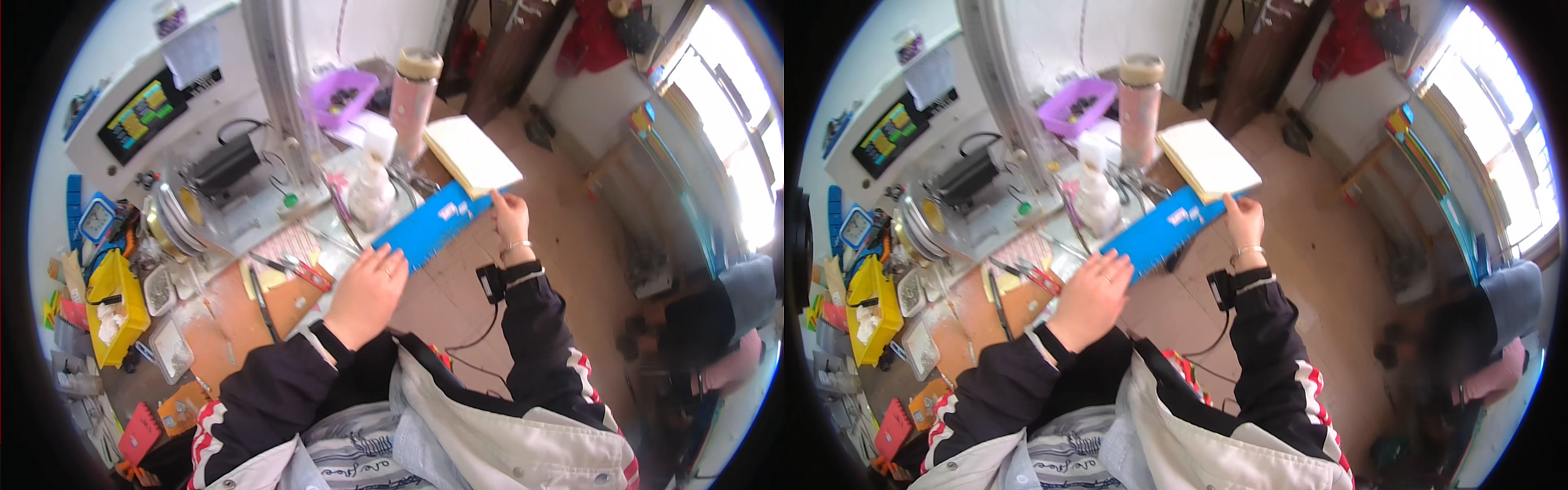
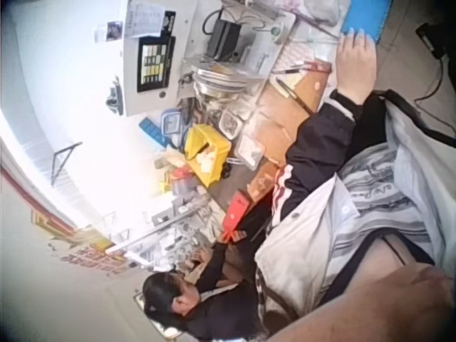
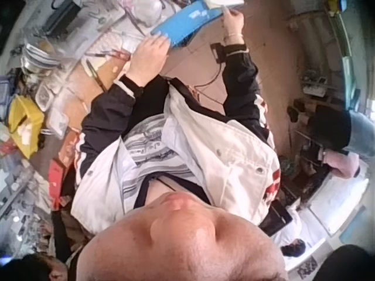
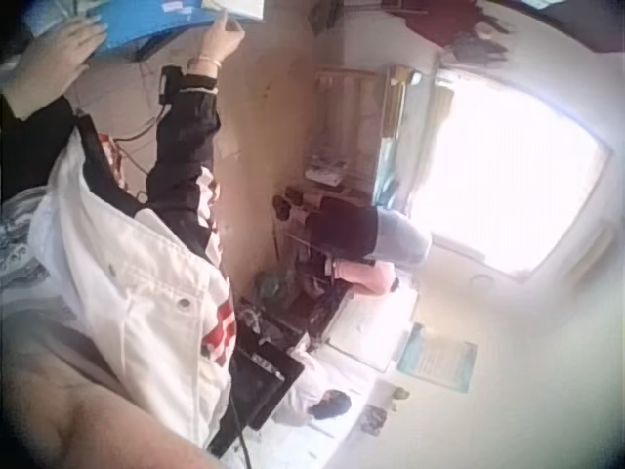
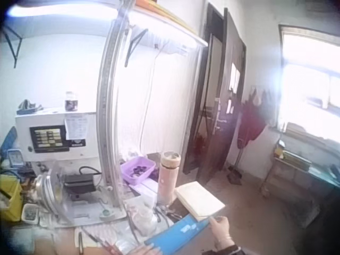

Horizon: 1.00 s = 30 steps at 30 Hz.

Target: Assembling and organizing multiple wire strands into a connector block using adhesive and manual precision.

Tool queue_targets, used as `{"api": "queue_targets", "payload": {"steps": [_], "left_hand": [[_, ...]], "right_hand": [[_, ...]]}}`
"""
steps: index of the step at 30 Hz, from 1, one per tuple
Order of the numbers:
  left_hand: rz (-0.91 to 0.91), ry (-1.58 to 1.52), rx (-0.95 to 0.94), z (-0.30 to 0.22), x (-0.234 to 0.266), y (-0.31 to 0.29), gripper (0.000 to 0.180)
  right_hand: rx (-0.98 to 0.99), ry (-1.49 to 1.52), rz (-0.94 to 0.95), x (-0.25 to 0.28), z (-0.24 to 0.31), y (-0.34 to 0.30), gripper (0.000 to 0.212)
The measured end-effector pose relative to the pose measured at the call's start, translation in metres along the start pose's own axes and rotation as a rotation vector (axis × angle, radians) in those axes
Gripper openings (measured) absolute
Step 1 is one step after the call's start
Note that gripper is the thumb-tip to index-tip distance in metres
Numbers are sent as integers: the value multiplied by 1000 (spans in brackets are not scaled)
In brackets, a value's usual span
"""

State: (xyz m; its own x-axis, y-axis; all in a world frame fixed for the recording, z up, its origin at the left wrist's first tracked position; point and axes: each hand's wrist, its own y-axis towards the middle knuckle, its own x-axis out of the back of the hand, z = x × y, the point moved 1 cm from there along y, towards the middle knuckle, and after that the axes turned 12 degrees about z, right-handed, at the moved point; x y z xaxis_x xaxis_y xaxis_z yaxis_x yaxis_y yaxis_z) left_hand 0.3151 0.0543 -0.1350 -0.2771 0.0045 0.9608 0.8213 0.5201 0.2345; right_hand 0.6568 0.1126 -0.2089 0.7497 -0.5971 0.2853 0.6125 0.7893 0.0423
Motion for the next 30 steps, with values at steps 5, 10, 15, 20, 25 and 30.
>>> {"api": "queue_targets", "payload": {"steps": [5, 10, 15, 20, 25, 30], "left_hand": [[-141, 102, -7, -9, -2, 16, 22], [50, 43, 117, -5, 3, 7, 45], [-45, 141, 14, -4, -6, 6, 40], [-56, 61, -2, -8, 15, 8, 17], [-148, -105, 24, -13, 33, -7, 26], [-113, -234, -142, -32, 56, -36, 32]], "right_hand": [[-44, -76, 44, 8, -28, 7, 45], [-173, 283, 127, -6, -5, -24, 35], [-283, 425, 136, -4, 10, -37, 34], [-266, 501, 91, 6, 33, -43, 39], [-169, 571, -112, 25, 46, -39, 60], [17, 685, -89, 76, 65, -69, 66]]}}
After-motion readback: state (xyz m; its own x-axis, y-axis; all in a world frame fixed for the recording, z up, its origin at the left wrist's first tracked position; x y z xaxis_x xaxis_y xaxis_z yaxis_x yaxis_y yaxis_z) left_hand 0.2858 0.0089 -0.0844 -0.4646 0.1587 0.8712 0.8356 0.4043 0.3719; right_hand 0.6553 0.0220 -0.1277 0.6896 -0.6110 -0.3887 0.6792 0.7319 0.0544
